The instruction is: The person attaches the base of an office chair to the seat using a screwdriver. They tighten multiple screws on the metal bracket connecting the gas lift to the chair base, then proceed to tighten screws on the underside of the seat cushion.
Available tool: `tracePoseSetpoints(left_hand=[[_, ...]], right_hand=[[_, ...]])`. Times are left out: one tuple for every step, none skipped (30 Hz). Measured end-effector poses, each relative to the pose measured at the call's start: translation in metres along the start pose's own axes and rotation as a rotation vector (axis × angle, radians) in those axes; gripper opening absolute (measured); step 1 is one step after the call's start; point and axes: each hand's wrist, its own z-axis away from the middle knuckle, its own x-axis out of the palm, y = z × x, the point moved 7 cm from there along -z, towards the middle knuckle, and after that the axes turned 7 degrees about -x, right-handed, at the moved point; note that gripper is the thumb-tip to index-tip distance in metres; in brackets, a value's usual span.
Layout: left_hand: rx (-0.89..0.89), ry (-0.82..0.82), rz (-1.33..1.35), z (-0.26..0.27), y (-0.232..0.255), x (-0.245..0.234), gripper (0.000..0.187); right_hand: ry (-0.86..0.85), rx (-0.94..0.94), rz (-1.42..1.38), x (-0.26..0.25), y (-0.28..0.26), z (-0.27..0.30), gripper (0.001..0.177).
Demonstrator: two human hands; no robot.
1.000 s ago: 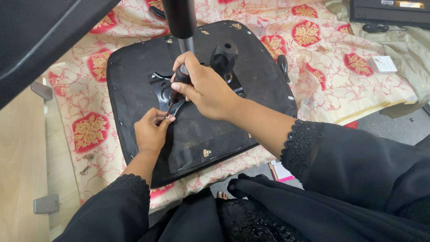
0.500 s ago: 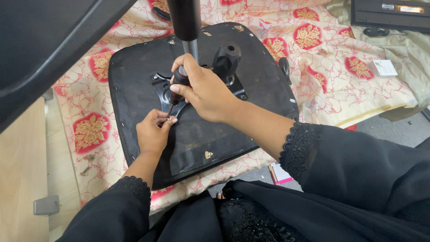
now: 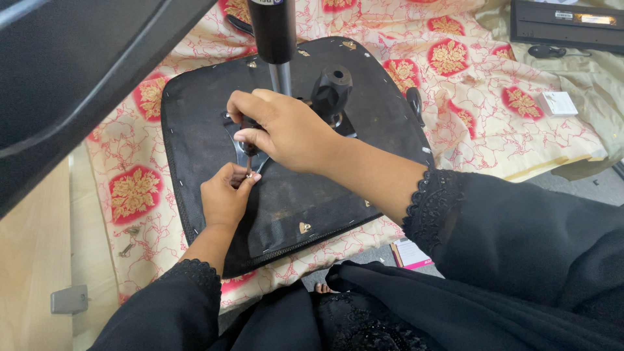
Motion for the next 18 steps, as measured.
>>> tracePoseSetpoints(left_hand=[[0.015, -0.001, -0.004, 0.000, 0.001, 0.000, 0.021], [0.020, 0.001, -0.006, 0.000, 0.002, 0.000, 0.021], [0.026, 0.003, -0.008, 0.000, 0.002, 0.001, 0.021], [0.029, 0.006, -0.010, 0.001, 0.002, 0.001, 0.021], [0.029, 0.010, -0.011, 0.001, 0.001, 0.001, 0.021], [0.029, 0.013, -0.011, 0.000, 0.001, 0.001, 0.021], [0.029, 0.017, -0.011, 0.000, 0.000, 0.001, 0.021], [0.026, 0.016, -0.016, 0.000, -0.001, 0.002, 0.021], [0.023, 0.015, -0.021, 0.000, -0.001, 0.002, 0.021], [0.020, 0.015, -0.024, -0.001, -0.002, 0.002, 0.021], [0.007, 0.016, -0.028, -0.001, -0.003, 0.002, 0.021], [-0.004, 0.016, -0.030, -0.001, -0.004, 0.003, 0.021], [-0.015, 0.017, -0.033, -0.001, -0.005, 0.003, 0.021], [0.016, 0.032, -0.005, -0.001, -0.002, 0.002, 0.021], [0.046, 0.046, 0.022, -0.001, 0.000, 0.001, 0.021], [0.078, 0.061, 0.050, 0.000, 0.002, 0.000, 0.021], [0.100, 0.068, -0.003, 0.001, 0.004, 0.000, 0.020], [0.121, 0.076, -0.056, 0.001, 0.006, -0.001, 0.020]], right_hand=[[-0.036, 0.002, 0.010, 0.001, 0.000, -0.003, 0.026], [-0.072, 0.003, 0.021, 0.002, 0.001, -0.006, 0.026], [-0.107, 0.004, 0.031, 0.004, 0.000, -0.008, 0.026], [-0.125, -0.013, 0.033, 0.005, -0.002, -0.010, 0.027], [-0.142, -0.031, 0.036, 0.006, -0.005, -0.012, 0.027], [-0.161, -0.048, 0.038, 0.007, -0.008, -0.013, 0.028], [-0.175, -0.047, 0.044, 0.008, -0.009, -0.014, 0.029], [-0.189, -0.045, 0.051, 0.009, -0.011, -0.014, 0.030], [-0.202, -0.042, 0.058, 0.009, -0.011, -0.014, 0.031], [-0.224, -0.035, 0.068, 0.010, -0.011, -0.014, 0.029], [-0.246, -0.027, 0.077, 0.010, -0.010, -0.013, 0.026], [-0.268, -0.020, 0.089, 0.010, -0.009, -0.012, 0.024], [-0.252, -0.048, 0.104, 0.009, -0.011, -0.013, 0.025], [-0.235, -0.075, 0.121, 0.009, -0.012, -0.013, 0.025], [-0.217, -0.101, 0.137, 0.008, -0.014, -0.013, 0.026], [-0.184, -0.124, 0.182, 0.006, -0.015, -0.014, 0.029], [-0.151, -0.147, 0.228, 0.006, -0.017, -0.016, 0.033], [-0.118, -0.171, 0.272, 0.005, -0.019, -0.018, 0.038]])
